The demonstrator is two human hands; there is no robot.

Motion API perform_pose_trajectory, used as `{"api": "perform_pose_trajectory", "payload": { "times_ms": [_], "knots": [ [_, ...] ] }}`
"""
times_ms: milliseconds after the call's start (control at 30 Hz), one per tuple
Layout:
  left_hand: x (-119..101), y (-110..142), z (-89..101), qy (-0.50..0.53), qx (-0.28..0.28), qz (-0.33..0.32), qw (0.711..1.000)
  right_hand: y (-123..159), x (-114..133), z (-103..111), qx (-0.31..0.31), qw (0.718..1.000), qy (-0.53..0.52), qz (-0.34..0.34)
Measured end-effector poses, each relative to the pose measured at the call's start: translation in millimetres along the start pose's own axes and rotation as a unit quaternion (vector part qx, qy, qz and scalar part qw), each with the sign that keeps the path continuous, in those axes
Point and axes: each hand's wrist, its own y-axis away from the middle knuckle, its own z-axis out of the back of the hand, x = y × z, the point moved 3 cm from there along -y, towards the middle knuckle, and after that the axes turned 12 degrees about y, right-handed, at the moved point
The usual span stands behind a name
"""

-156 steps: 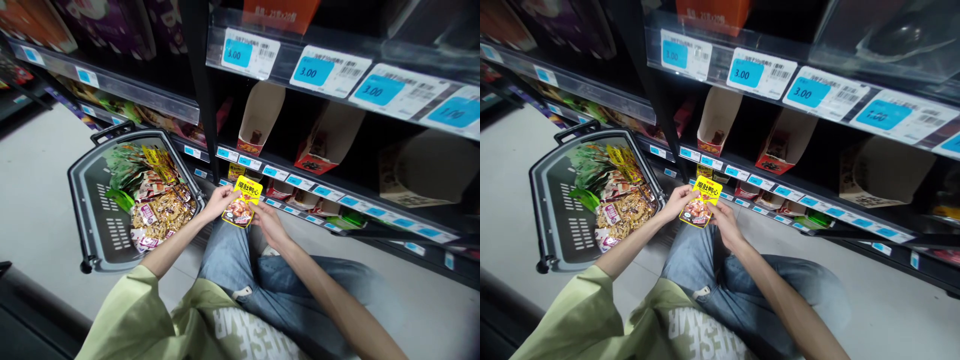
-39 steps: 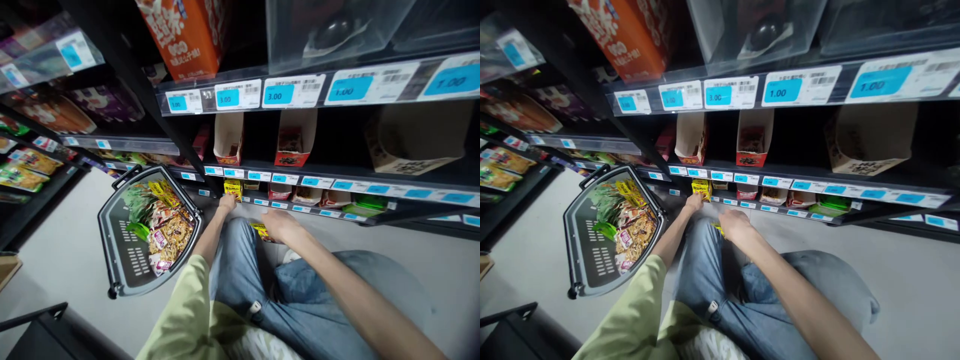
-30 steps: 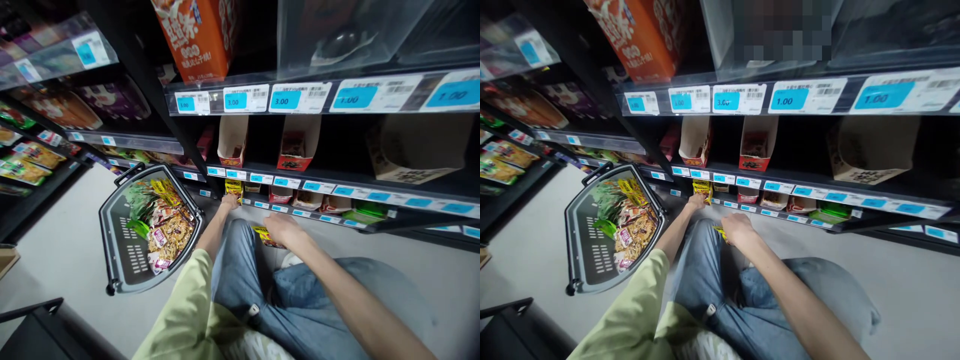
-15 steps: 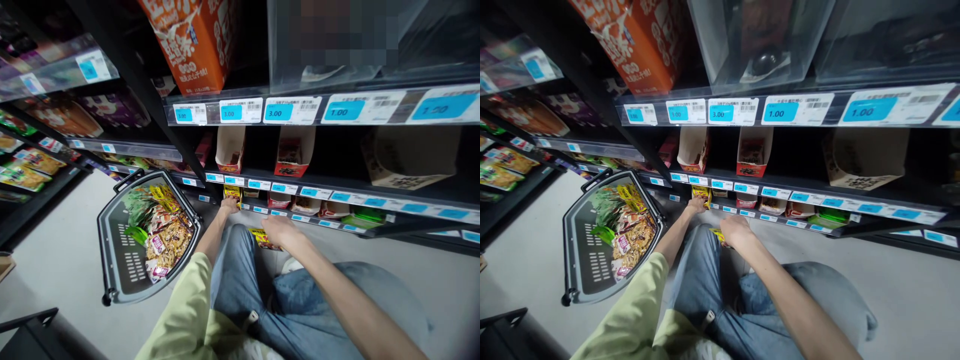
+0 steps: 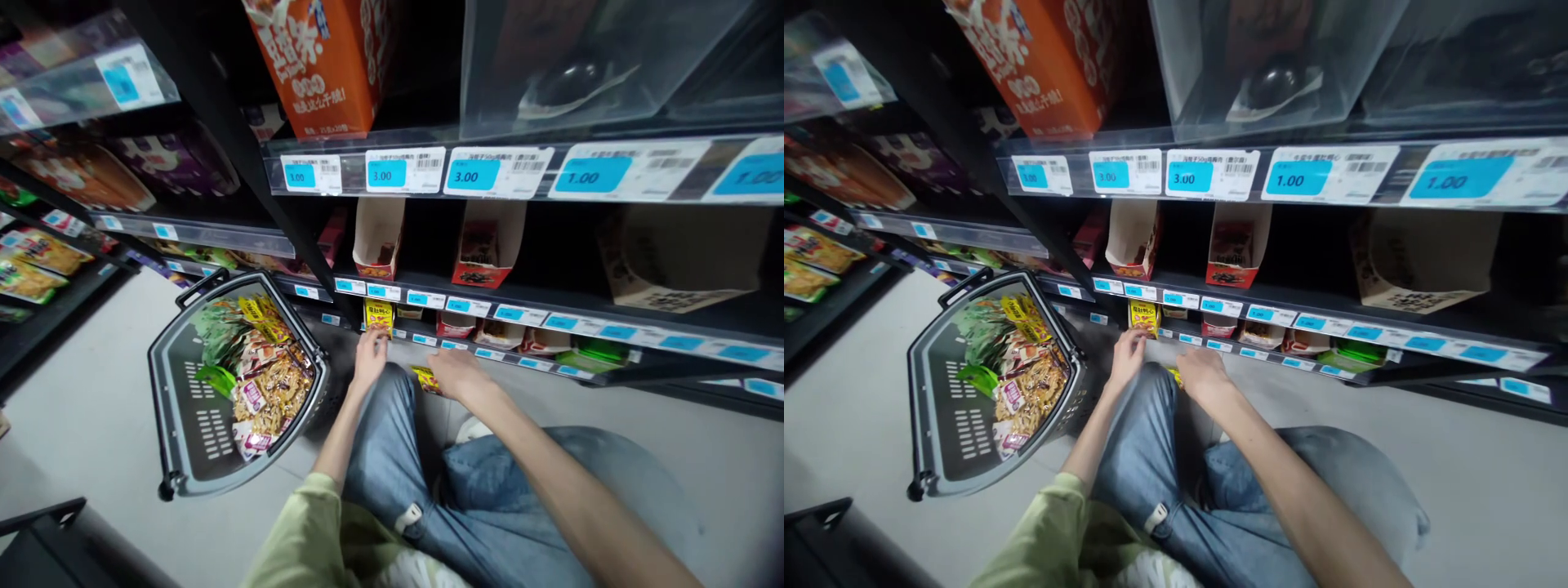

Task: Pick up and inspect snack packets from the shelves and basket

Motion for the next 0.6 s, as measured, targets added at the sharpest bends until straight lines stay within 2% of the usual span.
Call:
{"api": "perform_pose_trajectory", "payload": {
  "times_ms": [33, 100, 167, 233, 333, 400, 467, 533, 600],
  "knots": [
    [-11, 14, 4.2, 0.079, -0.021, -0.039, 0.996, -1, 0, 0, -0.005, 1.000, 0.006, -0.004],
    [-29, 41, 8.1, 0.178, 0.000, -0.101, 0.979, -3, 2, 2, -0.021, 0.999, 0.023, -0.010],
    [-40, 59, 9.7, 0.193, 0.014, -0.125, 0.973, -3, 4, 4, -0.037, 0.999, 0.030, 0.001],
    [-42, 66, 9.2, 0.163, 0.020, -0.130, 0.978, -1, 8, 7, -0.052, 0.998, 0.032, 0.022],
    [-38, 63, 3.7, 0.128, 0.073, -0.128, 0.981, 4, 13, 7, -0.066, 0.996, 0.027, 0.053],
    [-34, 57, -0.9, 0.141, 0.128, -0.124, 0.974, 5, 14, 3, -0.069, 0.995, 0.026, 0.065],
    [-30, 52, -3.1, 0.155, 0.157, -0.119, 0.968, 5, 13, -2, -0.069, 0.995, 0.027, 0.065],
    [-24, 45, -1.2, 0.140, 0.144, -0.105, 0.974, 5, 9, -7, -0.067, 0.996, 0.026, 0.053],
    [-14, 37, 5.8, 0.110, 0.090, -0.080, 0.987, 4, 4, -11, -0.065, 0.997, 0.025, 0.033]
  ]
}}
